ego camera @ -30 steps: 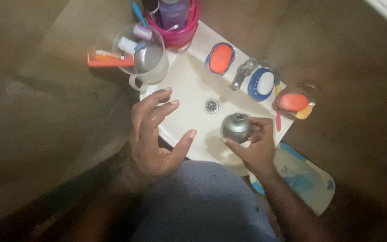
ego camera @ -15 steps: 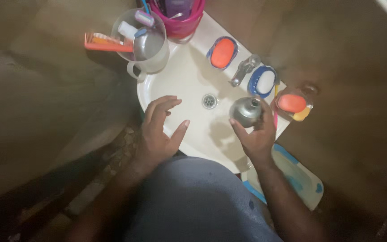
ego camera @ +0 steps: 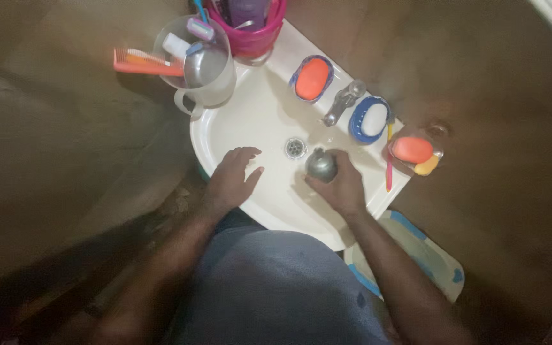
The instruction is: The person holds a small cylindrical container over a bathroom sink and repeatedly rubs its bottom surface with a finger. The person then rinses the container under running water and briefly picks up a toothbrush before the clip ends.
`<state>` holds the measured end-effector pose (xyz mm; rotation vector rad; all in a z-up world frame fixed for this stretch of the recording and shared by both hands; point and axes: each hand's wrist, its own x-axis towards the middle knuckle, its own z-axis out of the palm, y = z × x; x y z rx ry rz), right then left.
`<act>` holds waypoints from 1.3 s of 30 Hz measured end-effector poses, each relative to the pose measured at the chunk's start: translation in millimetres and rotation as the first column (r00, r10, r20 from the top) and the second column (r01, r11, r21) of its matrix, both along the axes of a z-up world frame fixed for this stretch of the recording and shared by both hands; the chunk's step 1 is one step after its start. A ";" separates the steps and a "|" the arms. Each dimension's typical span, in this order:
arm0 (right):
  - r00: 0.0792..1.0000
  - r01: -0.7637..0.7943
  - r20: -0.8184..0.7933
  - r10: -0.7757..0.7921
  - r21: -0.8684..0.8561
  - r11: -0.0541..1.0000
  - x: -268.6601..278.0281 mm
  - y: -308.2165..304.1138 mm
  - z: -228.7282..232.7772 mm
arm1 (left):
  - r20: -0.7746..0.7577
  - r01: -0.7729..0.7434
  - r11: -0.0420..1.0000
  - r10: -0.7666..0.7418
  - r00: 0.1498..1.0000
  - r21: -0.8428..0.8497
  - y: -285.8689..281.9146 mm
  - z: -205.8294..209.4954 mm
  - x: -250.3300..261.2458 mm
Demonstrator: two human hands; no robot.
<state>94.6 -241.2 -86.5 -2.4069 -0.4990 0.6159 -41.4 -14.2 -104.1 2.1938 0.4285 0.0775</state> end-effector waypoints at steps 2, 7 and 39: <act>0.995 -0.019 0.104 -0.008 0.256 0.966 -5.0 -0.7 3.5 | -0.020 0.016 0.996 -0.014 1.000 0.087 1.3 -7.7 4.8; 0.965 -0.082 0.252 -0.076 0.563 0.823 -5.4 -3.6 0.3 | -0.223 0.123 0.967 -0.072 0.972 0.222 -1.7 -19.8 8.6; 0.988 -0.076 0.151 0.042 0.225 0.971 15.3 4.8 -12.2 | -0.444 0.273 0.893 -0.095 0.891 0.357 -7.5 -5.2 21.8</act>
